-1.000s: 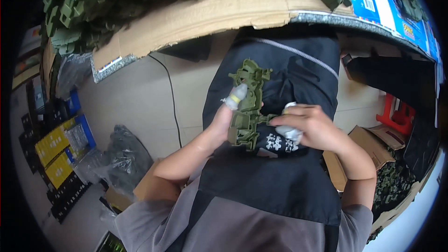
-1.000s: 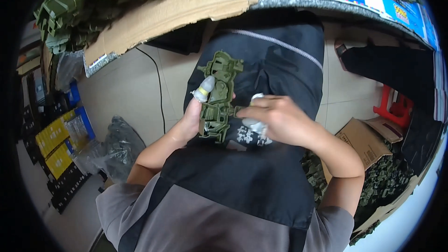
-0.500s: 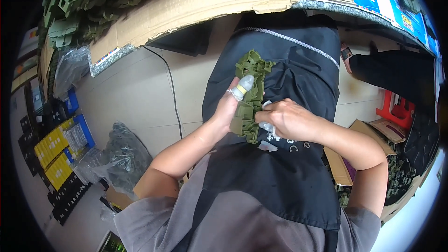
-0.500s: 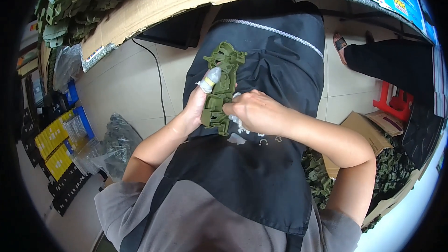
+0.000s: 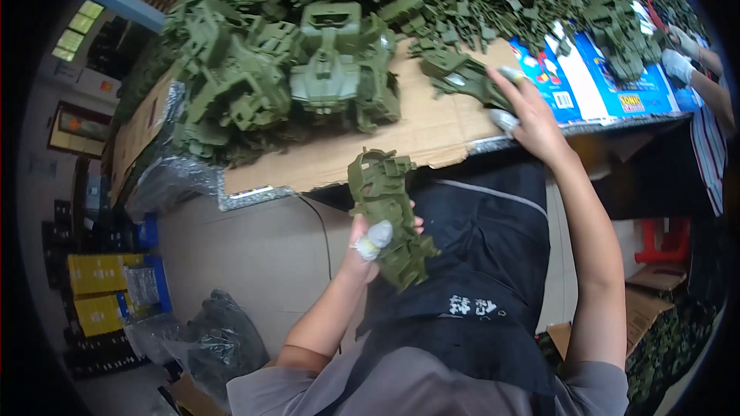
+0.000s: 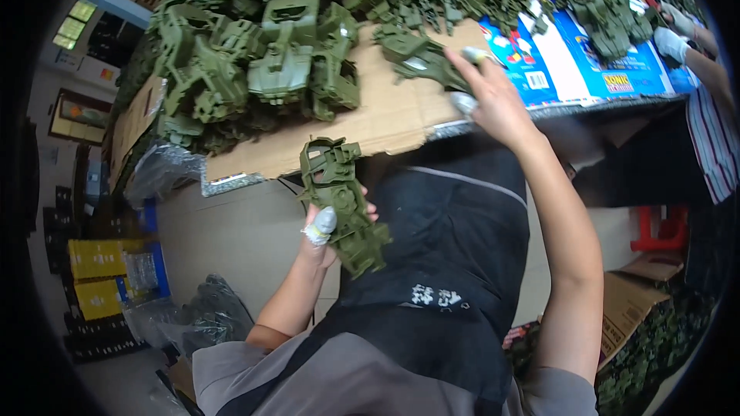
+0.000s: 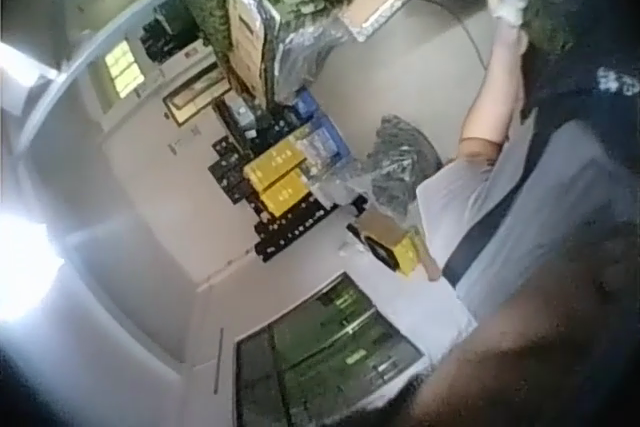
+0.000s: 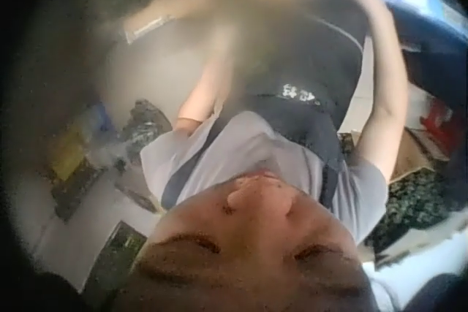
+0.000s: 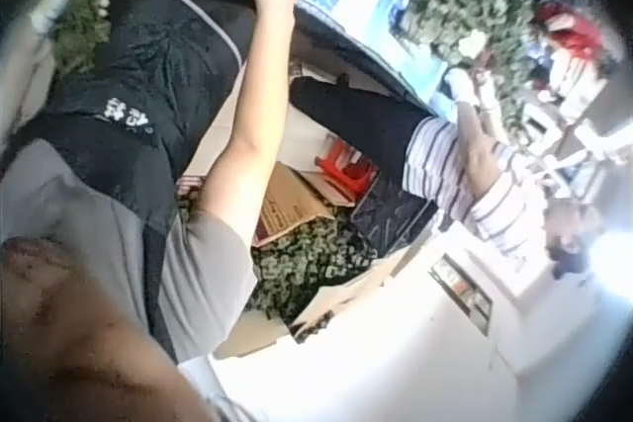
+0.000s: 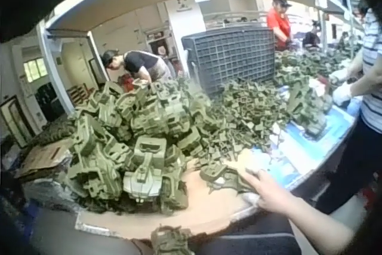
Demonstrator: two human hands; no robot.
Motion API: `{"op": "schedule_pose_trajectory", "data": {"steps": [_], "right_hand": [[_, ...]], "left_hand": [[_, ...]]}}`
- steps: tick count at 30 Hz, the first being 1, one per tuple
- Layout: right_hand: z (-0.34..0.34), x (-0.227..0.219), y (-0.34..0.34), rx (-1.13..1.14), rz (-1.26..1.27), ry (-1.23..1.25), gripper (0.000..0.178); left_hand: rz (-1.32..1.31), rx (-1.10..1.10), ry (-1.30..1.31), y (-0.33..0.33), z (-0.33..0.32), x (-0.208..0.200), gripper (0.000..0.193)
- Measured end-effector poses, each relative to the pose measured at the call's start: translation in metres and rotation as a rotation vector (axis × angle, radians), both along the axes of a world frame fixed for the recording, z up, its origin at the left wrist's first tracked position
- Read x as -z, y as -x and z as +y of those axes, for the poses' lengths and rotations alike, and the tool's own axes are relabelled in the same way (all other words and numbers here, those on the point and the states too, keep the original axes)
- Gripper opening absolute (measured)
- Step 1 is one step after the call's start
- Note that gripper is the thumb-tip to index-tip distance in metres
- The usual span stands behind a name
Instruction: The person assembles small green plastic toy tank components by hand on an assembly line.
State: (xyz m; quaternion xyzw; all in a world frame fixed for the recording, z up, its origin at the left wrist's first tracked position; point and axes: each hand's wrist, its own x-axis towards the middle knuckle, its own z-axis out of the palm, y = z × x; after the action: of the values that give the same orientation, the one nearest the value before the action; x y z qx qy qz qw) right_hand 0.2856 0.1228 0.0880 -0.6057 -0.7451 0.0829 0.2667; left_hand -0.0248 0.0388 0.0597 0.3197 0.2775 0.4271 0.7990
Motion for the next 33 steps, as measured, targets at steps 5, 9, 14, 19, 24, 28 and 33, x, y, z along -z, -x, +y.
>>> {"op": "schedule_pose_trajectory", "data": {"steps": [5,9,14,19,24,28,33], "right_hand": [[-0.082,-0.002,0.046,-0.029,0.796,0.036,0.062],[-0.135,0.011,0.106,-0.169,0.736,0.182,0.063],[-0.148,0.013,0.124,-0.159,0.636,0.222,0.065],[-0.137,0.024,0.106,-0.449,0.781,0.301,0.066],[-0.150,0.053,0.123,-0.192,1.667,1.051,0.060],[-0.139,0.058,0.092,-0.198,0.822,0.431,0.062],[-0.148,0.045,0.080,-0.295,0.487,0.693,0.066]], "left_hand": [[0.008,-0.228,-0.037,-0.009,0.005,0.001,0.054],[0.194,-0.349,-0.133,-0.027,-0.011,0.020,0.073],[0.229,-0.393,-0.028,-0.026,-0.019,0.030,0.077],[0.308,-0.513,-0.069,-0.019,-0.020,0.023,0.050],[0.345,-0.400,-0.093,-0.018,-0.021,0.021,0.060],[0.393,-0.872,-0.583,-0.005,-0.016,0.011,0.076],[1.417,0.405,-1.280,-0.018,-0.017,-0.037,0.078]]}}
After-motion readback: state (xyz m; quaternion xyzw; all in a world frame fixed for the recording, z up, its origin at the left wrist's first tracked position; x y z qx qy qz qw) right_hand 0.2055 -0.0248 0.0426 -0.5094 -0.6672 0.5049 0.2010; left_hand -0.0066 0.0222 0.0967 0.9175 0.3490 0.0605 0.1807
